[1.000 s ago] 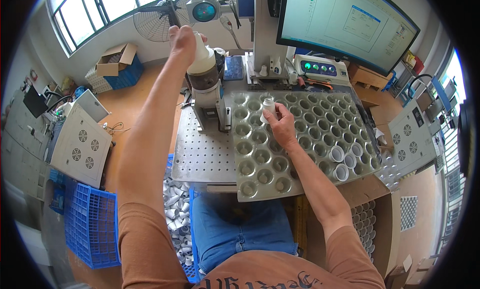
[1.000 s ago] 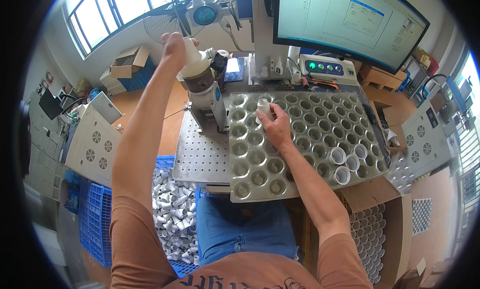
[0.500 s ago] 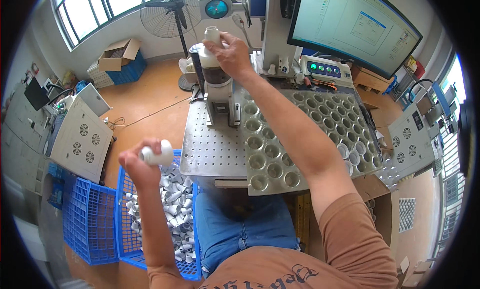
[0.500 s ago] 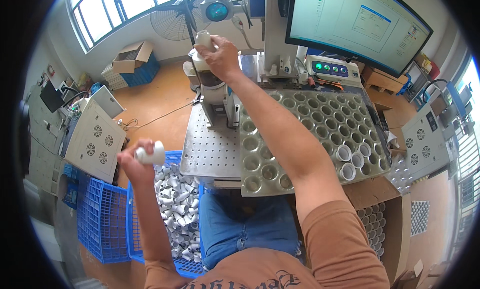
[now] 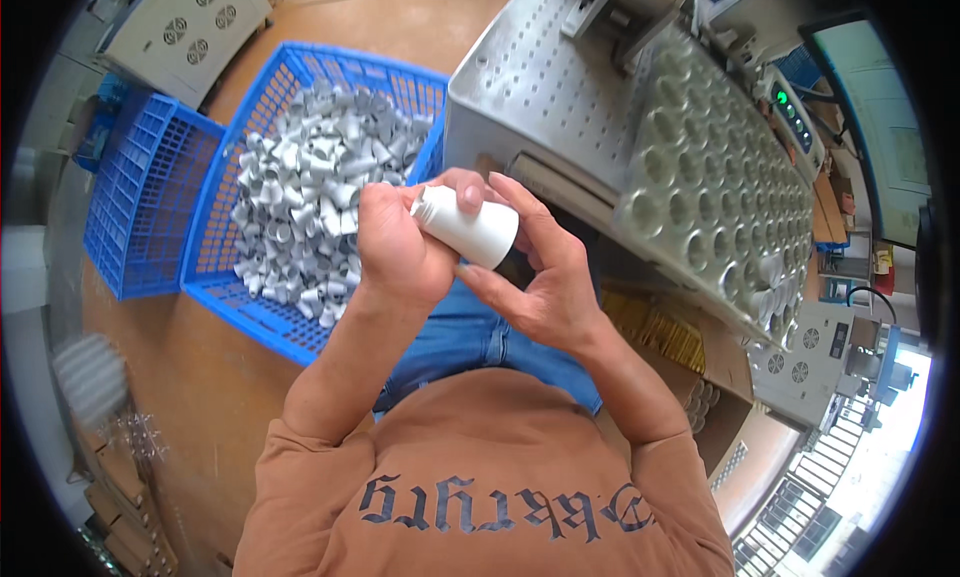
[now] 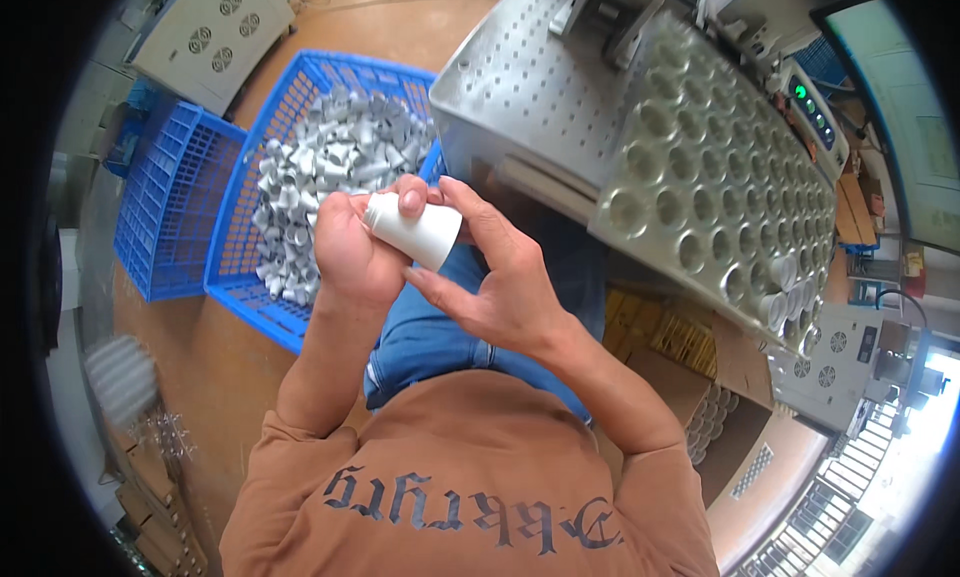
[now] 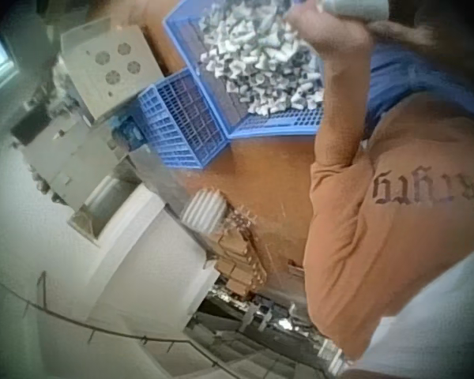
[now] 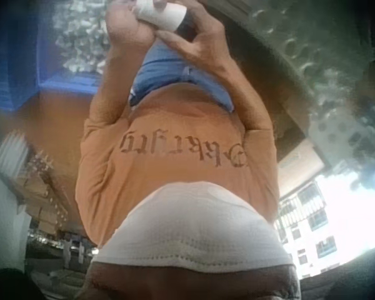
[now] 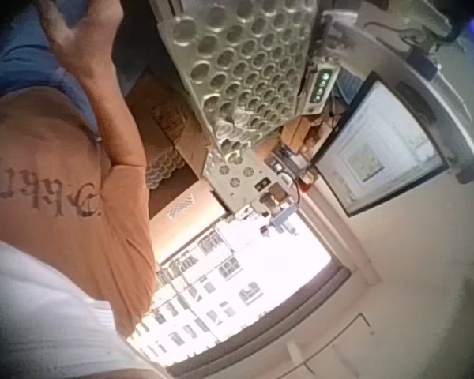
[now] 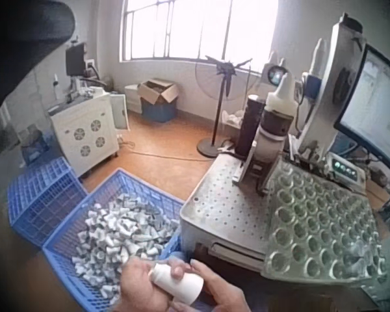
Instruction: Manually polishing or sanding a small white plastic component using a flat abrasive tool.
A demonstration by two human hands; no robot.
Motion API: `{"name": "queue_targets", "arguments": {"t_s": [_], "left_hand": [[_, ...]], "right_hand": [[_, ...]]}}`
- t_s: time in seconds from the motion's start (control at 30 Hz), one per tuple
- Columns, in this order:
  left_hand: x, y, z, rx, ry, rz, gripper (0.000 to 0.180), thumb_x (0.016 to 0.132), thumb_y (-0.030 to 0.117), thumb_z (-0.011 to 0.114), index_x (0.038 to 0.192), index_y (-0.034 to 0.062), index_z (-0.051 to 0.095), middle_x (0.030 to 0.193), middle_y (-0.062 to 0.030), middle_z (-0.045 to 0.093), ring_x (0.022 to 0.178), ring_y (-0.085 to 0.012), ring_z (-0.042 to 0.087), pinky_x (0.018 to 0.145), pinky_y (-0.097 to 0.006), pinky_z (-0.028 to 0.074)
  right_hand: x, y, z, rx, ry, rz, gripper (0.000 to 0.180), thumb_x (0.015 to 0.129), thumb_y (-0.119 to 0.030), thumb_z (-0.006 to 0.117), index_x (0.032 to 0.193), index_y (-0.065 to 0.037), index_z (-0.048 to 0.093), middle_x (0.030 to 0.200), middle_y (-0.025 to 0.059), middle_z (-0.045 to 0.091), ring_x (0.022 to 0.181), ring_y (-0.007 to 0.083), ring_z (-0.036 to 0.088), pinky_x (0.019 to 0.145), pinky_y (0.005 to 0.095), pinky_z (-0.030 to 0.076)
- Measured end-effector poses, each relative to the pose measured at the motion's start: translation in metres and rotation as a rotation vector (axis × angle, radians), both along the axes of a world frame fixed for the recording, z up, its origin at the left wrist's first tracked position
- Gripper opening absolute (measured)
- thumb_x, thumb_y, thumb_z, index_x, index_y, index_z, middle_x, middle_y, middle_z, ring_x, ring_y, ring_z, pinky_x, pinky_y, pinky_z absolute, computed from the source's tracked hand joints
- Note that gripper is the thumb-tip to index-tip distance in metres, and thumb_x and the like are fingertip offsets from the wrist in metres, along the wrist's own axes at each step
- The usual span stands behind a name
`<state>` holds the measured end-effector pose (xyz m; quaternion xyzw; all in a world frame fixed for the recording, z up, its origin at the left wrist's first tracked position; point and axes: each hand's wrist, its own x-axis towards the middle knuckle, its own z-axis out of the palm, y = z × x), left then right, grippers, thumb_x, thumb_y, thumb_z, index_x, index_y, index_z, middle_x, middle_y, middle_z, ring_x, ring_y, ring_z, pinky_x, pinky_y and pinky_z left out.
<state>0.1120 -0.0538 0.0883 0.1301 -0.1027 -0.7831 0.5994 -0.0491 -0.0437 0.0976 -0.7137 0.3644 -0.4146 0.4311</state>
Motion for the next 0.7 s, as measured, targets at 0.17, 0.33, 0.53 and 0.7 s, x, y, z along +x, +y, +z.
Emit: {"name": "queue_targets", "arguments": {"t_s": [0.17, 0.33, 0.53, 0.7], "left_hand": [[0.004, 0.032, -0.031, 0.118, -0.168, 0.046, 0.052, 0.089, 0.039, 0.027, 0.081, -0.0026, 0.058, 0.089, -0.0165, 0.061, 0.077, -0.0252, 0.059, 0.065, -0.035, 0.051], [0.012, 0.053, -0.058, 0.091, -0.377, 0.01, 0.059, 0.091, 0.046, 0.025, 0.088, -0.0054, 0.053, 0.093, -0.012, 0.055, 0.08, -0.0177, 0.052, 0.071, -0.03, 0.046], [0.007, 0.061, -0.065, 0.158, -0.386, 0.059, 0.057, 0.094, 0.045, 0.024, 0.081, -0.0017, 0.054, 0.079, -0.0112, 0.055, 0.061, -0.0134, 0.051, 0.054, -0.025, 0.044], [0.007, 0.055, -0.069, 0.124, -0.683, 0.096, 0.064, 0.095, 0.052, 0.022, 0.077, -0.0014, 0.053, 0.081, -0.0104, 0.056, 0.061, -0.0122, 0.05, 0.053, -0.024, 0.043]], "right_hand": [[0.01, 0.041, -0.027, 0.632, -0.431, -0.038, 0.051, 0.088, -0.016, 0.069, 0.129, 0.005, 0.046, 0.106, 0.0156, 0.063, 0.089, 0.0201, 0.068, 0.076, 0.0315, 0.057], [0.001, 0.059, -0.039, 1.1, -0.57, 0.149, 0.045, 0.097, -0.032, 0.056, 0.119, 0.006, 0.051, 0.097, 0.0143, 0.062, 0.079, 0.0196, 0.066, 0.069, 0.0319, 0.058], [0.0, 0.058, -0.05, 1.236, -0.67, 0.23, 0.048, 0.097, -0.037, 0.054, 0.119, 0.006, 0.05, 0.098, 0.0156, 0.063, 0.079, 0.0202, 0.067, 0.069, 0.0318, 0.058], [-0.001, 0.054, -0.052, 1.32, -0.715, 0.249, 0.051, 0.098, -0.04, 0.051, 0.12, 0.006, 0.049, 0.1, 0.0171, 0.063, 0.079, 0.0203, 0.067, 0.069, 0.0312, 0.057]]}}
